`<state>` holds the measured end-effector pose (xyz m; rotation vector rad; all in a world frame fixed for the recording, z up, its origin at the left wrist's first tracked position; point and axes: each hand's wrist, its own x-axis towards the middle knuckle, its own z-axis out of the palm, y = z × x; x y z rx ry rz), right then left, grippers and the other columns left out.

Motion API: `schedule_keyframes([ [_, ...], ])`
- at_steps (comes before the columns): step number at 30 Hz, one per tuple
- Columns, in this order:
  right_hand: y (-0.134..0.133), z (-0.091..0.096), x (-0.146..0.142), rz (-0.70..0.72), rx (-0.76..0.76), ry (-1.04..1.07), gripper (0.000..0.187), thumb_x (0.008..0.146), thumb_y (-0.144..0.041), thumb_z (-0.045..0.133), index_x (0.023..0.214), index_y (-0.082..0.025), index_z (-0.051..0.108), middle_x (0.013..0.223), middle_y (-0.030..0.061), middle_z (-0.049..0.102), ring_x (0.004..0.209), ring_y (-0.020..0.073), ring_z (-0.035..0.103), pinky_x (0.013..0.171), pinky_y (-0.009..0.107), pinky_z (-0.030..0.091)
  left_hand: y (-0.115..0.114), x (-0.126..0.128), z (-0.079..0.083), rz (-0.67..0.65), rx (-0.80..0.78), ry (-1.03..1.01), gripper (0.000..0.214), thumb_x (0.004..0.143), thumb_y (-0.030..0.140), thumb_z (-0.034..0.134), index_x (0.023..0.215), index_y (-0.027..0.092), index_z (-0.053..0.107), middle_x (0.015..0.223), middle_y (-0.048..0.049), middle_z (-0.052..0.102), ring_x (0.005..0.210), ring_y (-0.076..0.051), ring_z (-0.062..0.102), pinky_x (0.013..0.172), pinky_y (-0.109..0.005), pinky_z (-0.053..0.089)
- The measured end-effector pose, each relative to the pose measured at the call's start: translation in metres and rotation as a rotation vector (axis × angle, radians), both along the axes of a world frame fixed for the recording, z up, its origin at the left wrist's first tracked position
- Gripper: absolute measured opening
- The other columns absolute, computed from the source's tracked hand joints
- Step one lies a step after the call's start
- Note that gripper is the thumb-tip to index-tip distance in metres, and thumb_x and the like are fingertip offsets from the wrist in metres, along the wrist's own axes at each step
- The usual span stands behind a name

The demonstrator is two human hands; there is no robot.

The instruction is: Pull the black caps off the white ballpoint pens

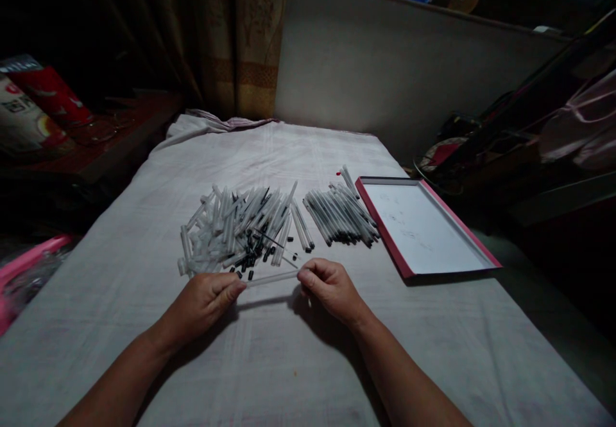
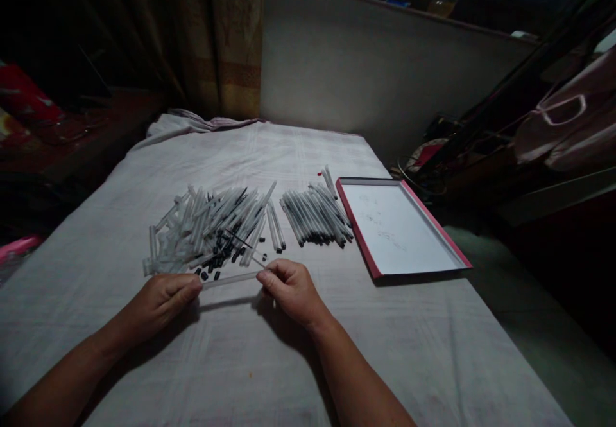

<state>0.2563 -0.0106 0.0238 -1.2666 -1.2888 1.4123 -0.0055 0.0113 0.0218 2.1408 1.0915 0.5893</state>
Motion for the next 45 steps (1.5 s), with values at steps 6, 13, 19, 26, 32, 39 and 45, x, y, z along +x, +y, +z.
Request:
schedule_keyframes([
  [6, -0.002, 0.001, -0.008, -0.055, 0.098, 0.005, 0.044, 0.079, -0.060, 0.069, 0.064, -0.019, 0.061, 0.057, 0.0004, 0.063, 0.052, 0.0112, 0.054, 0.054, 0.023, 0.044, 0.005, -0.001, 0.000, 0.050, -0.261, -0.065, 0.061, 0.094, 0.070, 0.029, 0.057, 0.022, 0.039, 0.051, 0.0037, 0.040, 0.046, -0.011, 0.040, 0.046, -0.023, 0.035],
  [13, 0.003, -0.007, -0.011, -0.006, -0.036, -0.069, 0.070, 0.076, -0.086, 0.050, 0.052, -0.020, 0.051, 0.043, -0.0015, 0.050, 0.039, 0.0094, 0.043, 0.043, 0.022, 0.034, -0.002, 0.006, -0.001, 0.062, 0.000, 0.004, 0.036, 0.095, 0.051, 0.047, 0.083, 0.022, 0.062, 0.069, 0.0017, 0.063, 0.062, -0.014, 0.061, 0.058, -0.022, 0.044],
  [19, 0.001, -0.002, -0.005, 0.082, -0.086, -0.180, 0.068, 0.079, -0.077, 0.055, 0.043, -0.022, 0.044, 0.037, -0.0037, 0.040, 0.038, 0.0079, 0.035, 0.042, 0.022, 0.028, 0.000, 0.001, 0.001, 0.026, 0.057, -0.036, 0.042, 0.098, 0.052, 0.043, 0.071, 0.022, 0.057, 0.062, 0.0028, 0.057, 0.055, -0.013, 0.057, 0.053, -0.022, 0.042],
  [26, 0.005, -0.007, 0.006, -0.187, 0.083, -0.126, 0.039, 0.079, -0.056, 0.066, 0.064, -0.021, 0.058, 0.050, -0.0046, 0.051, 0.045, 0.0108, 0.045, 0.047, 0.023, 0.036, 0.007, -0.017, 0.010, 0.247, 0.065, -0.092, 0.050, 0.098, 0.058, 0.039, 0.066, 0.022, 0.052, 0.056, 0.0025, 0.052, 0.050, -0.012, 0.049, 0.051, -0.024, 0.043],
  [32, -0.002, -0.021, -0.017, -0.084, 0.336, -0.528, 0.019, 0.090, -0.033, 0.062, 0.086, -0.023, 0.078, 0.087, 0.0066, 0.078, 0.084, 0.0201, 0.072, 0.078, 0.027, 0.050, 0.007, -0.013, 0.001, 0.262, 0.492, 0.100, 0.029, 0.096, 0.048, 0.053, 0.100, 0.023, 0.068, 0.091, -0.0042, 0.072, 0.084, -0.020, 0.067, 0.075, -0.031, 0.051],
  [39, -0.003, -0.019, -0.027, -0.078, 0.318, -0.846, 0.019, 0.091, -0.037, 0.066, 0.099, -0.024, 0.078, 0.088, 0.0081, 0.080, 0.081, 0.0220, 0.073, 0.072, 0.026, 0.046, 0.004, -0.003, -0.006, 0.223, 0.629, 0.285, 0.030, 0.098, 0.042, 0.049, 0.110, 0.025, 0.071, 0.104, -0.0077, 0.071, 0.096, -0.026, 0.064, 0.083, -0.040, 0.048],
  [45, 0.004, -0.019, -0.003, -0.269, 0.401, -0.746, 0.033, 0.097, -0.037, 0.049, 0.090, -0.020, 0.076, 0.080, 0.0078, 0.077, 0.072, 0.0186, 0.070, 0.070, 0.025, 0.047, -0.001, 0.007, -0.015, 0.125, 0.621, 0.270, 0.025, 0.097, 0.035, 0.051, 0.108, 0.027, 0.073, 0.109, -0.0067, 0.071, 0.103, -0.025, 0.062, 0.093, -0.044, 0.046],
])
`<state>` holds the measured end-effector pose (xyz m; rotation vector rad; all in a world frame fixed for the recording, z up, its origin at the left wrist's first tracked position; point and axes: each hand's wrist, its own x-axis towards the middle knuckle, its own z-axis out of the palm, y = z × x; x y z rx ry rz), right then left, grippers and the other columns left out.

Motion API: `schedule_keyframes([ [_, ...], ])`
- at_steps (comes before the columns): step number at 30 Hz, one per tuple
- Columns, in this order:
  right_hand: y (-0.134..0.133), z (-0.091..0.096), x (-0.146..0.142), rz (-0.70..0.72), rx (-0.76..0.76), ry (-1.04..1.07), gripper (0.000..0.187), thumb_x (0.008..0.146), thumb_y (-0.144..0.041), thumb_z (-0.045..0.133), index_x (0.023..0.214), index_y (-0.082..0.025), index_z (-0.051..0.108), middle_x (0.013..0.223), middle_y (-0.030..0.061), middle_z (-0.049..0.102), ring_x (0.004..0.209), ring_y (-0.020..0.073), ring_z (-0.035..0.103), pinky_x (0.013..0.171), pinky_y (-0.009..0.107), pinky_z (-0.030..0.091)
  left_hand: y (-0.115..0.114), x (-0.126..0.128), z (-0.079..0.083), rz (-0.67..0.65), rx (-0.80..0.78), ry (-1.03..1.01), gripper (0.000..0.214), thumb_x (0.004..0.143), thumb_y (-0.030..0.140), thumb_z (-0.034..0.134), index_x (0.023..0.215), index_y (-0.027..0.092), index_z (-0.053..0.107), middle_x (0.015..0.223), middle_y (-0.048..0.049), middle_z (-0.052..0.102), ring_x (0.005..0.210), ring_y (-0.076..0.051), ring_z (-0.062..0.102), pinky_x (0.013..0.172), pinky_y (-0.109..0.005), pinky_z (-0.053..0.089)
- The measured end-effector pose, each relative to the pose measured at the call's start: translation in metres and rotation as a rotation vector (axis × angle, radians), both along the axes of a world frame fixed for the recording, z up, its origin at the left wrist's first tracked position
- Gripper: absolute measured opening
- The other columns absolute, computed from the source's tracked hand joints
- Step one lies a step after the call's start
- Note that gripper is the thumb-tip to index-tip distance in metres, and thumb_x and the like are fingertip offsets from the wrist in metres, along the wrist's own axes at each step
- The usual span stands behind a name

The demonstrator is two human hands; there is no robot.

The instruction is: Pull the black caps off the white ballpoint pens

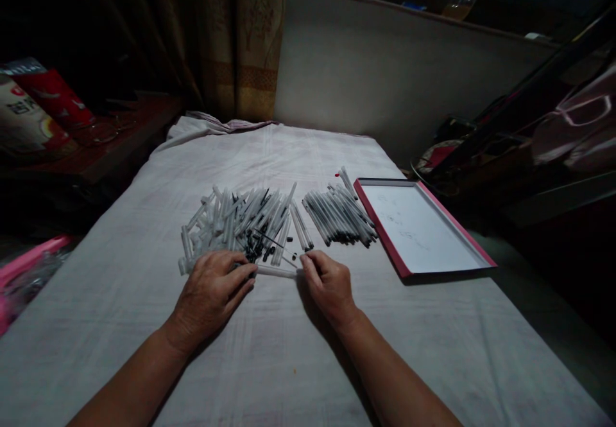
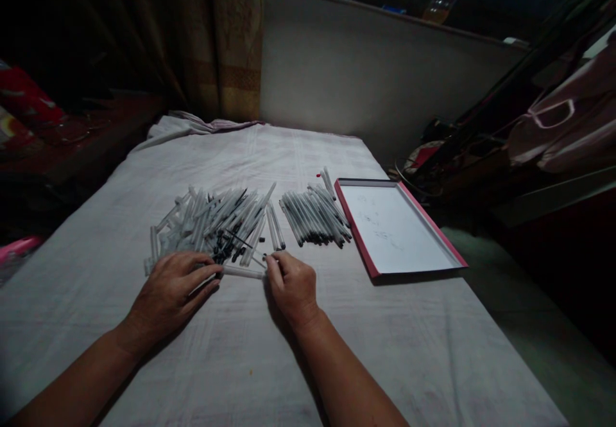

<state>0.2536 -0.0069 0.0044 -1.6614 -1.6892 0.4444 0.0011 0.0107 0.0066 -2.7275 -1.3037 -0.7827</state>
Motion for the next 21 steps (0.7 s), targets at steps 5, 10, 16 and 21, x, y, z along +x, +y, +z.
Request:
schedule_keyframes([
  [5, 0.014, 0.008, 0.020, -0.150, -0.010, -0.156, 0.028, 0.093, -0.027, 0.052, 0.109, -0.017, 0.074, 0.105, 0.0103, 0.077, 0.090, 0.0211, 0.071, 0.082, 0.028, 0.049, 0.000, 0.001, -0.001, -0.018, 0.012, -0.008, 0.025, 0.097, 0.034, 0.052, 0.111, 0.026, 0.072, 0.110, -0.0077, 0.070, 0.103, -0.025, 0.061, 0.092, -0.043, 0.047],
  [10, 0.026, 0.021, 0.010, -0.160, -0.240, -0.401, 0.026, 0.097, -0.031, 0.054, 0.105, -0.021, 0.076, 0.101, 0.0099, 0.078, 0.092, 0.0229, 0.072, 0.076, 0.028, 0.045, -0.001, 0.003, -0.001, -0.055, -0.010, -0.007, 0.025, 0.096, 0.035, 0.054, 0.113, 0.032, 0.073, 0.116, -0.0072, 0.067, 0.108, -0.026, 0.060, 0.094, -0.045, 0.046],
  [16, 0.038, 0.032, 0.003, -0.199, -0.381, -0.489, 0.026, 0.096, -0.032, 0.055, 0.099, -0.018, 0.077, 0.095, 0.0139, 0.079, 0.089, 0.0262, 0.073, 0.070, 0.031, 0.043, 0.000, 0.004, -0.006, -0.033, -0.032, 0.001, 0.031, 0.096, 0.037, 0.053, 0.121, 0.027, 0.070, 0.118, -0.0096, 0.067, 0.111, -0.028, 0.060, 0.098, -0.047, 0.046],
  [21, 0.040, 0.038, 0.003, -0.182, -0.413, -0.538, 0.028, 0.097, -0.032, 0.053, 0.101, -0.016, 0.076, 0.098, 0.0163, 0.078, 0.092, 0.0272, 0.073, 0.071, 0.031, 0.044, 0.001, 0.004, -0.007, -0.039, -0.022, 0.006, 0.031, 0.096, 0.037, 0.052, 0.120, 0.028, 0.070, 0.120, -0.0097, 0.067, 0.111, -0.029, 0.060, 0.098, -0.048, 0.046],
])
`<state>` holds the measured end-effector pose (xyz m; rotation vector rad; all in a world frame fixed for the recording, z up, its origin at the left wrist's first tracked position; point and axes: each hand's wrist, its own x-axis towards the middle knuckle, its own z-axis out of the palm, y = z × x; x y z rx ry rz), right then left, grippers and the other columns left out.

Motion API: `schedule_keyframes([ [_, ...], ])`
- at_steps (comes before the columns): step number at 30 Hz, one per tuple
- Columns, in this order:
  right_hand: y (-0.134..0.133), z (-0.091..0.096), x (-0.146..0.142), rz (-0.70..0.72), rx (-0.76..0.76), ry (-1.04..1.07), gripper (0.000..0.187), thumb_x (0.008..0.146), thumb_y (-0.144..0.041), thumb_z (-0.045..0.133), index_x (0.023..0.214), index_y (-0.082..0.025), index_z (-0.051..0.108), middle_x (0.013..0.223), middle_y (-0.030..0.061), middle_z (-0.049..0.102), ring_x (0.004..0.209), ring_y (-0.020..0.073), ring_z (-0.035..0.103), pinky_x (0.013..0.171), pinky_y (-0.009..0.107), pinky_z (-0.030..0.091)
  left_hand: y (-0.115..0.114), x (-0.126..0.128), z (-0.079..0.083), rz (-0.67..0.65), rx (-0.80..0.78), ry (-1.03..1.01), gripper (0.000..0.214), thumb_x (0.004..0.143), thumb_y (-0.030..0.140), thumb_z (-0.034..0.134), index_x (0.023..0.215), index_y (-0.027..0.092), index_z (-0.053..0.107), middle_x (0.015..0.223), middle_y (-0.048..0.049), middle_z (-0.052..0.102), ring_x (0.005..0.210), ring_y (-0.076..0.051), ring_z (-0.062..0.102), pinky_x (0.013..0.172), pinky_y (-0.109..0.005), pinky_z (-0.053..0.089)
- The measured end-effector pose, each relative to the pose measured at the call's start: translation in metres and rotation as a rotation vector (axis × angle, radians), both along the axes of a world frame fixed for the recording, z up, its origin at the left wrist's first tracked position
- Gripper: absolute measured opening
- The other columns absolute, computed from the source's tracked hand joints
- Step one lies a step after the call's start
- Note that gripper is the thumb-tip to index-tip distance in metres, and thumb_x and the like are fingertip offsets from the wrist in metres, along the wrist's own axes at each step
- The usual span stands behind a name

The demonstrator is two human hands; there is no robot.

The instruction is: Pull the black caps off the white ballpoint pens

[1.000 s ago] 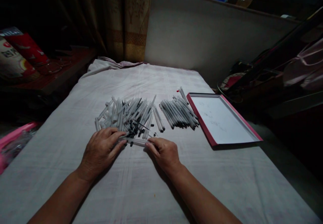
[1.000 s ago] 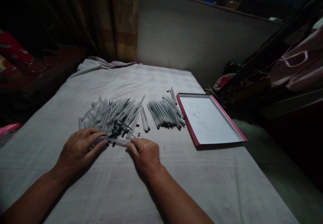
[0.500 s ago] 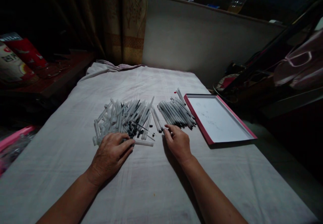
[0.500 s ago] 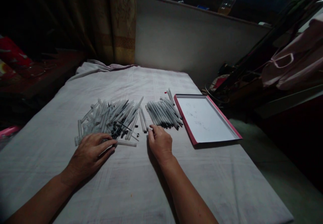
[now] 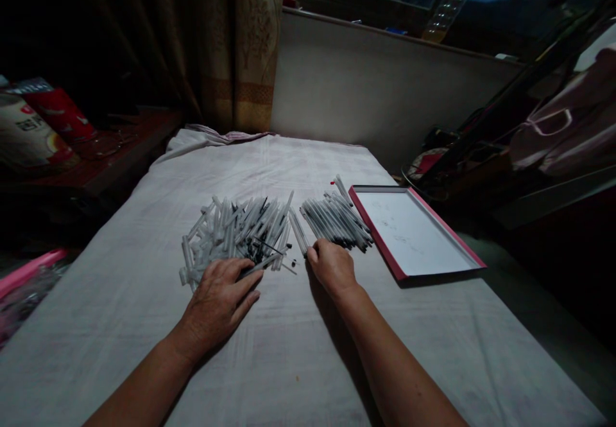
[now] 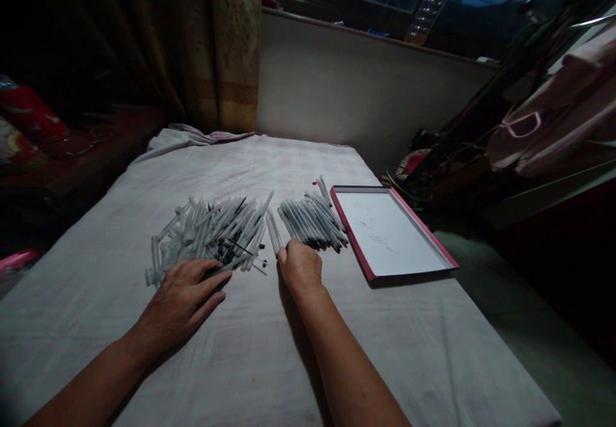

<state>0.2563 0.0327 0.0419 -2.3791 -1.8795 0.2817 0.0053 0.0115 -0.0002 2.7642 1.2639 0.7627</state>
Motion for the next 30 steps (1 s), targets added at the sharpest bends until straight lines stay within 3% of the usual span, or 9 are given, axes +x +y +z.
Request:
schedule_keyframes([
  [7, 0.004, 0.002, 0.000, 0.018, -0.031, -0.014, 0.028, 0.094, -0.029, 0.053, 0.098, -0.014, 0.076, 0.099, 0.0185, 0.078, 0.095, 0.0294, 0.073, 0.071, 0.032, 0.044, 0.000, -0.001, 0.001, -0.021, 0.016, 0.003, 0.029, 0.097, 0.035, 0.052, 0.118, 0.030, 0.071, 0.121, -0.0092, 0.066, 0.112, -0.028, 0.059, 0.098, -0.048, 0.045],
  [12, -0.002, 0.000, 0.008, -0.022, 0.056, 0.095, 0.024, 0.091, -0.025, 0.053, 0.090, -0.015, 0.075, 0.094, 0.0170, 0.078, 0.090, 0.0265, 0.073, 0.071, 0.031, 0.044, 0.000, -0.001, 0.001, -0.043, 0.023, 0.004, 0.029, 0.098, 0.035, 0.050, 0.117, 0.029, 0.071, 0.119, -0.0095, 0.067, 0.110, -0.027, 0.059, 0.095, -0.047, 0.046],
  [15, -0.012, -0.009, 0.017, -0.083, 0.224, 0.350, 0.021, 0.089, -0.029, 0.054, 0.079, -0.017, 0.070, 0.078, 0.0106, 0.076, 0.076, 0.0226, 0.071, 0.067, 0.028, 0.045, 0.000, 0.000, 0.001, -0.063, 0.024, -0.007, 0.029, 0.099, 0.034, 0.049, 0.116, 0.029, 0.072, 0.119, -0.0097, 0.067, 0.110, -0.027, 0.059, 0.095, -0.047, 0.047],
  [18, -0.024, -0.022, 0.021, -0.143, 0.402, 0.782, 0.026, 0.083, -0.043, 0.058, 0.074, -0.020, 0.063, 0.066, 0.0053, 0.071, 0.061, 0.0187, 0.066, 0.057, 0.026, 0.045, 0.001, 0.000, -0.002, -0.090, 0.048, -0.018, 0.029, 0.099, 0.033, 0.049, 0.115, 0.030, 0.073, 0.118, -0.0094, 0.068, 0.109, -0.026, 0.059, 0.094, -0.046, 0.047],
  [22, -0.033, -0.032, 0.015, -0.256, 0.413, 1.211, 0.038, 0.067, -0.056, 0.070, 0.070, -0.020, 0.060, 0.058, 0.0016, 0.068, 0.043, 0.0127, 0.055, 0.043, 0.023, 0.040, 0.002, 0.001, -0.004, -0.121, 0.082, 0.002, 0.028, 0.099, 0.030, 0.050, 0.115, 0.029, 0.072, 0.118, -0.0084, 0.070, 0.110, -0.026, 0.060, 0.094, -0.046, 0.046],
  [30, -0.033, -0.027, 0.009, -0.332, 0.364, 1.469, 0.039, 0.055, -0.048, 0.082, 0.065, -0.019, 0.059, 0.054, -0.0021, 0.064, 0.039, 0.0084, 0.053, 0.038, 0.017, 0.037, 0.000, 0.005, 0.002, -0.168, 0.122, 0.022, 0.028, 0.100, 0.027, 0.047, 0.109, 0.027, 0.073, 0.109, -0.0069, 0.075, 0.103, -0.025, 0.063, 0.089, -0.044, 0.045],
])
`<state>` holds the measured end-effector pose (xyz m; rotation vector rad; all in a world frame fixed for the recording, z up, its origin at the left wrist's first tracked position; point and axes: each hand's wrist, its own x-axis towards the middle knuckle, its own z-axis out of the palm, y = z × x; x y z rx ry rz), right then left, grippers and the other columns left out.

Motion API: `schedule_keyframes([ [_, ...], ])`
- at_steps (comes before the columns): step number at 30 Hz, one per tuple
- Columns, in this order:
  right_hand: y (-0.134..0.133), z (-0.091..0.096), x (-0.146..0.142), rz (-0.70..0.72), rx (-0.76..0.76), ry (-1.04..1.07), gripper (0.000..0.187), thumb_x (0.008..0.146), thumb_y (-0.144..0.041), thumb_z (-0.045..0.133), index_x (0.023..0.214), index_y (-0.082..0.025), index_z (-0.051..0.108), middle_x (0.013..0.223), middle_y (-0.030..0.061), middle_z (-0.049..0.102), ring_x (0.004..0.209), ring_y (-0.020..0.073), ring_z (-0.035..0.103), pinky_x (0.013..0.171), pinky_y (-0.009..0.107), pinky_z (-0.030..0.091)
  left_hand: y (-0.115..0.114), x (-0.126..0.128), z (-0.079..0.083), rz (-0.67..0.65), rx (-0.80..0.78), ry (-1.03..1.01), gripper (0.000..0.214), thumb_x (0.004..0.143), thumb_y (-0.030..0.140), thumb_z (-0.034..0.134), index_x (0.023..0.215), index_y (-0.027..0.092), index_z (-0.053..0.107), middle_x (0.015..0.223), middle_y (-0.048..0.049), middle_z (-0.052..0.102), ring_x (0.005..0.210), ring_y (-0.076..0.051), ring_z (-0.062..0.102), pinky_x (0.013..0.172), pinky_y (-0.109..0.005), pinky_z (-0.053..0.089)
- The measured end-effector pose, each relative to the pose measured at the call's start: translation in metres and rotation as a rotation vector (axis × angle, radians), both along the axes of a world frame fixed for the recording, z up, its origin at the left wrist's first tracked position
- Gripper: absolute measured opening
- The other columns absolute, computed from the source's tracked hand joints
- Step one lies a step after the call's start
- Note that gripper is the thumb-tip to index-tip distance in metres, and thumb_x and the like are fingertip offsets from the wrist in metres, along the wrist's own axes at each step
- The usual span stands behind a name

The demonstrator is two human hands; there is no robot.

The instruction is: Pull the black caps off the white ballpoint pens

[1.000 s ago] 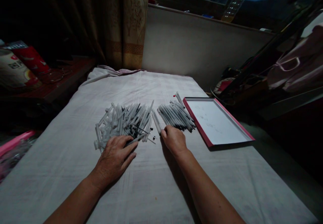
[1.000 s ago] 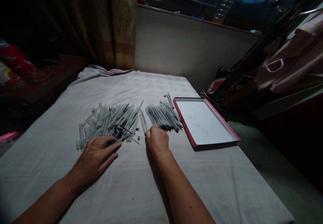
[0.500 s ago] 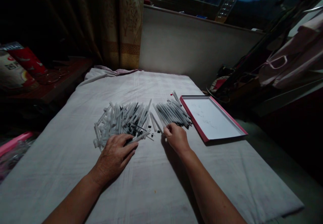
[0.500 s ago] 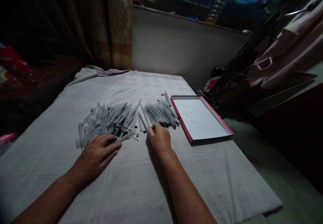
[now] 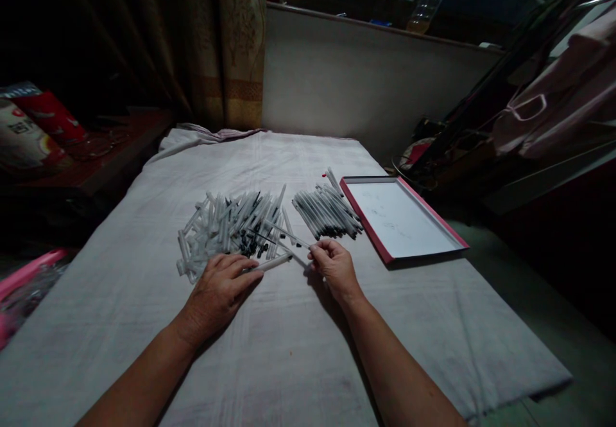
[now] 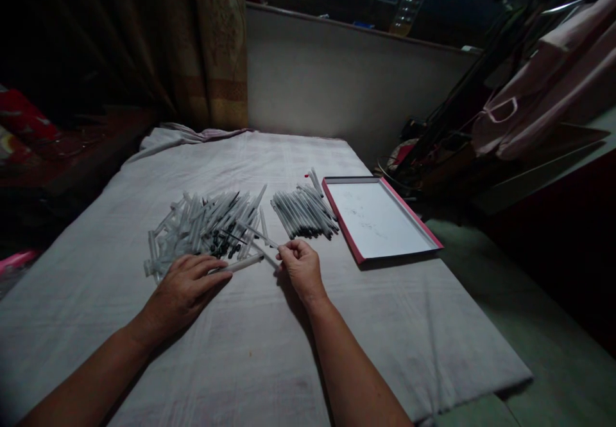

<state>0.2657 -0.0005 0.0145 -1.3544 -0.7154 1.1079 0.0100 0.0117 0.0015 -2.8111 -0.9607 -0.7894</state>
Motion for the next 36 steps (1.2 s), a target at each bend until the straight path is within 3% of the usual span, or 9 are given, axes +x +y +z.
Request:
schedule_keyframes([
  [4, -0.002, 0.004, 0.003, -0.014, -0.024, 0.097, 0.037, 0.054, -0.043, 0.084, 0.067, -0.018, 0.060, 0.054, -0.0037, 0.063, 0.040, 0.0063, 0.051, 0.036, 0.014, 0.033, -0.003, 0.001, 0.002, -0.006, -0.018, 0.013, 0.028, 0.101, 0.029, 0.046, 0.108, 0.028, 0.073, 0.107, -0.0064, 0.075, 0.103, -0.025, 0.063, 0.090, -0.045, 0.044],
  [10, -0.002, 0.005, 0.002, -0.022, -0.028, 0.142, 0.036, 0.052, -0.039, 0.084, 0.066, -0.018, 0.059, 0.053, -0.0047, 0.062, 0.041, 0.0058, 0.051, 0.037, 0.013, 0.036, -0.008, 0.004, 0.004, 0.008, -0.037, 0.014, 0.028, 0.100, 0.030, 0.047, 0.109, 0.030, 0.074, 0.115, -0.0071, 0.072, 0.109, -0.026, 0.061, 0.091, -0.045, 0.045],
  [16, 0.002, 0.005, 0.005, -0.089, -0.005, 0.244, 0.039, 0.051, -0.039, 0.086, 0.070, -0.019, 0.058, 0.055, -0.0051, 0.061, 0.042, 0.0049, 0.049, 0.035, 0.012, 0.032, -0.006, 0.009, 0.006, 0.056, -0.054, -0.042, 0.030, 0.100, 0.031, 0.049, 0.124, 0.027, 0.067, 0.116, -0.0079, 0.072, 0.108, -0.023, 0.063, 0.093, -0.043, 0.046],
  [21, 0.003, 0.007, 0.007, -0.096, -0.001, 0.284, 0.039, 0.051, -0.038, 0.086, 0.071, -0.019, 0.058, 0.054, -0.0057, 0.061, 0.041, 0.0043, 0.048, 0.033, 0.010, 0.030, 0.022, 0.025, 0.012, 0.144, 0.012, 0.028, 0.030, 0.099, 0.031, 0.048, 0.119, 0.024, 0.070, 0.110, -0.0093, 0.072, 0.104, -0.025, 0.063, 0.093, -0.044, 0.047],
  [24, 0.004, 0.007, 0.008, -0.111, 0.002, 0.312, 0.039, 0.050, -0.036, 0.085, 0.071, -0.019, 0.058, 0.053, -0.0062, 0.061, 0.040, 0.0039, 0.047, 0.032, 0.010, 0.030, 0.045, 0.038, 0.017, 0.196, 0.073, 0.121, 0.028, 0.094, 0.023, 0.051, 0.114, 0.024, 0.071, 0.114, -0.0121, 0.070, 0.105, -0.029, 0.062, 0.090, -0.046, 0.047],
  [27, 0.005, 0.008, 0.011, -0.130, 0.001, 0.353, 0.038, 0.050, -0.035, 0.085, 0.071, -0.019, 0.058, 0.053, -0.0068, 0.061, 0.040, 0.0033, 0.048, 0.032, 0.009, 0.031, 0.059, 0.047, 0.024, 0.185, 0.061, 0.205, 0.020, 0.092, 0.019, 0.053, 0.095, 0.023, 0.072, 0.112, -0.0116, 0.070, 0.105, -0.029, 0.062, 0.091, -0.047, 0.045],
  [32, 0.007, 0.008, 0.016, -0.164, -0.008, 0.450, 0.038, 0.051, -0.031, 0.085, 0.073, -0.019, 0.056, 0.054, -0.0075, 0.062, 0.040, 0.0032, 0.048, 0.032, 0.008, 0.030, 0.057, 0.054, 0.037, 0.176, 0.036, 0.292, 0.019, 0.095, 0.023, 0.049, 0.091, 0.021, 0.068, 0.088, -0.0074, 0.070, 0.087, -0.025, 0.064, 0.082, -0.040, 0.043],
  [36, 0.007, 0.008, 0.020, -0.176, 0.006, 0.475, 0.039, 0.052, -0.031, 0.084, 0.075, -0.021, 0.055, 0.055, -0.0085, 0.061, 0.041, 0.0035, 0.048, 0.033, 0.008, 0.030, 0.045, 0.061, 0.033, 0.187, 0.004, 0.302, 0.021, 0.096, 0.026, 0.050, 0.084, 0.019, 0.066, 0.075, -0.0061, 0.065, 0.076, -0.023, 0.062, 0.071, -0.036, 0.041],
])
